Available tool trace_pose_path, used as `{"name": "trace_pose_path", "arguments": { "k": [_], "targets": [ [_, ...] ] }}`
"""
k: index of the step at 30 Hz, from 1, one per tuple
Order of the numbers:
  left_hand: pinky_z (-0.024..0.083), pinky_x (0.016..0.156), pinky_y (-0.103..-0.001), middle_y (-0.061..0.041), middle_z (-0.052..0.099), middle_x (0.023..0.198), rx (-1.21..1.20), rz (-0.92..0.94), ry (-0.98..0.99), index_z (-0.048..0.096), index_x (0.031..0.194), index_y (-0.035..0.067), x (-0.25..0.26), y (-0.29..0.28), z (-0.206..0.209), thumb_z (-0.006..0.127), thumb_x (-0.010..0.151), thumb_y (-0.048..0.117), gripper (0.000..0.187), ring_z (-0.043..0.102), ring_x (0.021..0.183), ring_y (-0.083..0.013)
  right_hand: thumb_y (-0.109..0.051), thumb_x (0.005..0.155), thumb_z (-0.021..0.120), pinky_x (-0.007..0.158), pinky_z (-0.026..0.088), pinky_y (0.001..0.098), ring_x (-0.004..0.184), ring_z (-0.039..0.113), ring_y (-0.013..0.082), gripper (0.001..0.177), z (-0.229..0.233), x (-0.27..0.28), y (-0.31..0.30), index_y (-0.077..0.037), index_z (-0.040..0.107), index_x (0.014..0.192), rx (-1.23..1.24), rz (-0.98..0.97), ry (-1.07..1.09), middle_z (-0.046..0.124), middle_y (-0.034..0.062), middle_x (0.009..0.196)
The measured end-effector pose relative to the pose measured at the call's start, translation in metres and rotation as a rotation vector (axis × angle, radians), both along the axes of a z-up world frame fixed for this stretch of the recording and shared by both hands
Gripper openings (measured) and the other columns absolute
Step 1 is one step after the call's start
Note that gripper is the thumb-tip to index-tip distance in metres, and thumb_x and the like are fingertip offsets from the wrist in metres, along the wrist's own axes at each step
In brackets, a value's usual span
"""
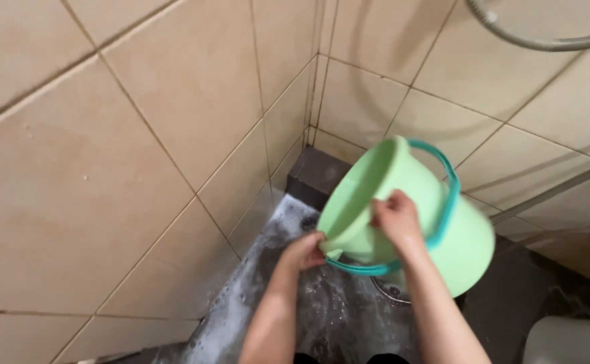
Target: Hand washing a garment in a bucket and then filling the bucket with clean water using a sprayer.
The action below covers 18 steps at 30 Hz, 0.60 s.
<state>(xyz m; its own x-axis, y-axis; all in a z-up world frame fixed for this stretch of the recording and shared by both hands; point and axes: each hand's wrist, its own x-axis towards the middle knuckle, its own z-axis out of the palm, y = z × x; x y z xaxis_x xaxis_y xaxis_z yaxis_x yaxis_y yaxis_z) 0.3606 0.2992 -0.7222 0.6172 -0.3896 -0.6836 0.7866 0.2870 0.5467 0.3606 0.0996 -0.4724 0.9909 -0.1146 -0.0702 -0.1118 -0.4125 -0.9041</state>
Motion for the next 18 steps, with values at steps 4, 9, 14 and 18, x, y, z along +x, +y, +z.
{"name": "trace_pose_path", "arguments": {
  "k": [4, 9, 14, 18],
  "targets": [
    [0.062, 0.076, -0.04, -0.012, 0.068, 0.112, 0.256, -0.001, -0.169, 0.048, 0.135, 0.017, -0.004, 0.002, 0.13, 0.062, 0.085, 0.039, 0.057, 0.071, 0.086, -0.0245, -0.014, 0.095, 0.062, 0.063, 0.055, 0.0373, 0.065, 0.063, 0.0196, 0.012, -0.008, -0.014, -0.068, -0.003, 0.059, 0.091, 0.415, -0.179, -0.006, 0.065, 0.0091, 0.077],
    [0.054, 0.081, -0.047, -0.01, 0.062, 0.121, 0.464, 0.398, -0.168, 0.04, 0.142, 0.013, -0.002, -0.037, 0.206, 0.073, 0.084, 0.042, 0.073, 0.062, 0.102, -0.024, -0.008, 0.092, 0.055, 0.063, 0.055, 0.0324, 0.066, 0.063, 0.0185, 0.007, -0.013, -0.032, -0.112, -0.003, 0.058, 0.095, 0.99, -0.257, -0.019, 0.065, 0.0079, 0.076],
    [0.058, 0.075, -0.044, -0.016, 0.072, 0.111, 0.125, 0.561, -0.191, 0.064, 0.122, 0.001, 0.007, -0.06, 0.199, 0.069, 0.084, 0.023, 0.044, 0.071, 0.094, -0.0274, -0.019, 0.094, 0.058, 0.058, 0.051, 0.0355, 0.066, 0.065, 0.0237, 0.021, 0.057, -0.04, -0.173, 0.0, 0.063, 0.097, 0.587, -0.2, 0.163, 0.068, 0.011, 0.075],
    [0.054, 0.067, -0.043, -0.016, 0.071, 0.101, 0.1, 0.51, -0.098, 0.066, 0.115, 0.001, -0.017, -0.092, 0.296, 0.068, 0.076, 0.007, 0.039, 0.069, 0.086, -0.0291, -0.026, 0.092, 0.072, 0.079, 0.057, 0.0416, 0.096, 0.068, 0.0315, 0.062, 0.151, 0.002, -0.285, 0.005, 0.045, 0.139, -0.324, -0.535, -0.051, 0.069, 0.0232, 0.109]
  ]
}}
